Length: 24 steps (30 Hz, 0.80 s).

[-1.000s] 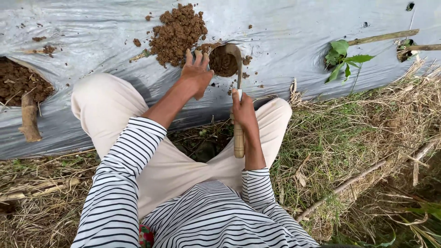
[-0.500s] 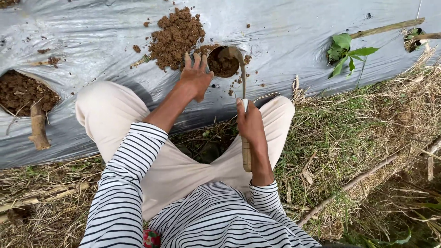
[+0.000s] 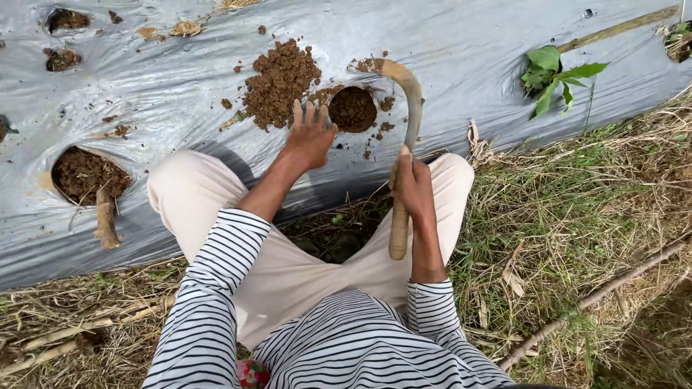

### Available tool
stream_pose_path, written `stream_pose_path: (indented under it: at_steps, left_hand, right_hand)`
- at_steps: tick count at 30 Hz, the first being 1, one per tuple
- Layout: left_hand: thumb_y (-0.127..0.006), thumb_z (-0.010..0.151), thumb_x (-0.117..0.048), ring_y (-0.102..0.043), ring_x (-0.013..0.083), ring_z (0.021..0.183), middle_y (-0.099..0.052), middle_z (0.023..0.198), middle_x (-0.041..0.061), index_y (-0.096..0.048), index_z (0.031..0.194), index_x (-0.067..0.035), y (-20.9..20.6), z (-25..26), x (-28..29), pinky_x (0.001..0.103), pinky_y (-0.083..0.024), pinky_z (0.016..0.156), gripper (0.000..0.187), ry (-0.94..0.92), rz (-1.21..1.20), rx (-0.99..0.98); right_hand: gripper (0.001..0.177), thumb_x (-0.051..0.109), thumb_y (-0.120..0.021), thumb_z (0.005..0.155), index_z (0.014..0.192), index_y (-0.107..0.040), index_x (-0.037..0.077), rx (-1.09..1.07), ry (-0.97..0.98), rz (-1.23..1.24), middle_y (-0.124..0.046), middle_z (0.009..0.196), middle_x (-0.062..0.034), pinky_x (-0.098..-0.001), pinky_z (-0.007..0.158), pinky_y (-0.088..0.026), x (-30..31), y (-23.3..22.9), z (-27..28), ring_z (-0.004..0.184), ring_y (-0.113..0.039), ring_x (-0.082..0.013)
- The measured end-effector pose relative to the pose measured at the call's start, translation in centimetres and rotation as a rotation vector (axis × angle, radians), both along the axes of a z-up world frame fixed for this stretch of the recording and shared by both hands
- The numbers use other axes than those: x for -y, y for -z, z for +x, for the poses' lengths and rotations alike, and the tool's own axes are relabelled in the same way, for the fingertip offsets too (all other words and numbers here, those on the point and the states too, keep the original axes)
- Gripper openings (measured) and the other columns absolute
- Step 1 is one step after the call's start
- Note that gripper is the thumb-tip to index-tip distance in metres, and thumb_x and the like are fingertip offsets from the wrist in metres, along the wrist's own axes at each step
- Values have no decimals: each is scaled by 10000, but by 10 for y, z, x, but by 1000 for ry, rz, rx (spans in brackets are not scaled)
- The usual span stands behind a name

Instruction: The person uses a curved sickle to loosen soil inside a hole in a plastic mulch sheet. They then pick up cassava cuttings and place them into the prepared hole, covering them with soil using their hands. The person repeats this process for another hole, using the sickle to clear debris and pack the soil around the planted cuttings.

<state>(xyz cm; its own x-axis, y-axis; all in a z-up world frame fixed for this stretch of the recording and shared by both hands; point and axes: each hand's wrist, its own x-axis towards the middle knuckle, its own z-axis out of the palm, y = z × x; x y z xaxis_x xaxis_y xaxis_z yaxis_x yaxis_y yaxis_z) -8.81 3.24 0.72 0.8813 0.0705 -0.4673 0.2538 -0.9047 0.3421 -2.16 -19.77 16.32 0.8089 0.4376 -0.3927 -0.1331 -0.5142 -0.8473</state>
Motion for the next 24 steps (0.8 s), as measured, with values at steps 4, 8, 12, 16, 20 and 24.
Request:
stream_pose_path:
  at_steps: [4, 8, 12, 16, 20, 24]
  left_hand:
    - [-788, 860, -200, -352, 505, 1483, -463, 1543, 317, -569, 1450, -61, -81, -13, -1, 694, 53, 1209, 644, -64, -121, 185]
    - [-723, 932, -236, -546, 347, 1353, -647, 1356, 166, -668, 1277, -138, -66, -18, 13, 573, -297, 1170, 363, -140, -99, 376]
    - [-729, 923, -335, -604, 245, 1249, -673, 1265, 22, -665, 1180, -221, 2, -25, 32, 455, -391, 1080, 288, -216, -84, 456]
    - [-763, 893, -306, -594, 264, 1281, -677, 1260, 45, -702, 1166, -199, -8, -31, 55, 443, -400, 1114, 299, -326, -67, 457]
    - [-770, 891, -269, -586, 317, 1294, -664, 1285, 85, -717, 1186, -185, -27, -37, 63, 479, -430, 1109, 312, -526, -169, 581]
    - [-616, 1016, -252, -631, 399, 1214, -695, 1229, 156, -711, 1184, -132, -39, -48, 76, 489, -498, 1052, 227, -920, -355, 783]
  right_hand:
    - [602, 424, -430, 1119, 598, -485, 129, 140, -47, 37, -481, 509, -61, -376, 573, -418, -25, 56, 54, 540, -473, -198]
    - [450, 436, -690, 1016, 837, -607, 32, 392, -99, 32, -614, 681, -228, -515, 692, -480, -58, 75, 83, 758, -613, -384]
    - [405, 365, -689, 975, 1080, -610, -18, 573, -210, -279, -701, 896, -301, -670, 870, -504, -66, 83, 99, 972, -685, -536]
    - [391, 469, -634, 971, 949, -573, 83, 672, -354, -458, -713, 845, -181, -586, 796, -570, -67, 127, 125, 881, -737, -436]
    - [352, 425, -697, 937, 919, -599, 87, 1016, -426, -468, -649, 786, -102, -489, 698, -598, -69, 153, 129, 777, -735, -357]
    - [527, 489, -795, 865, 1009, -618, 13, 1063, -533, -656, -576, 910, -92, -482, 686, -600, -82, 127, 119, 858, -665, -357]
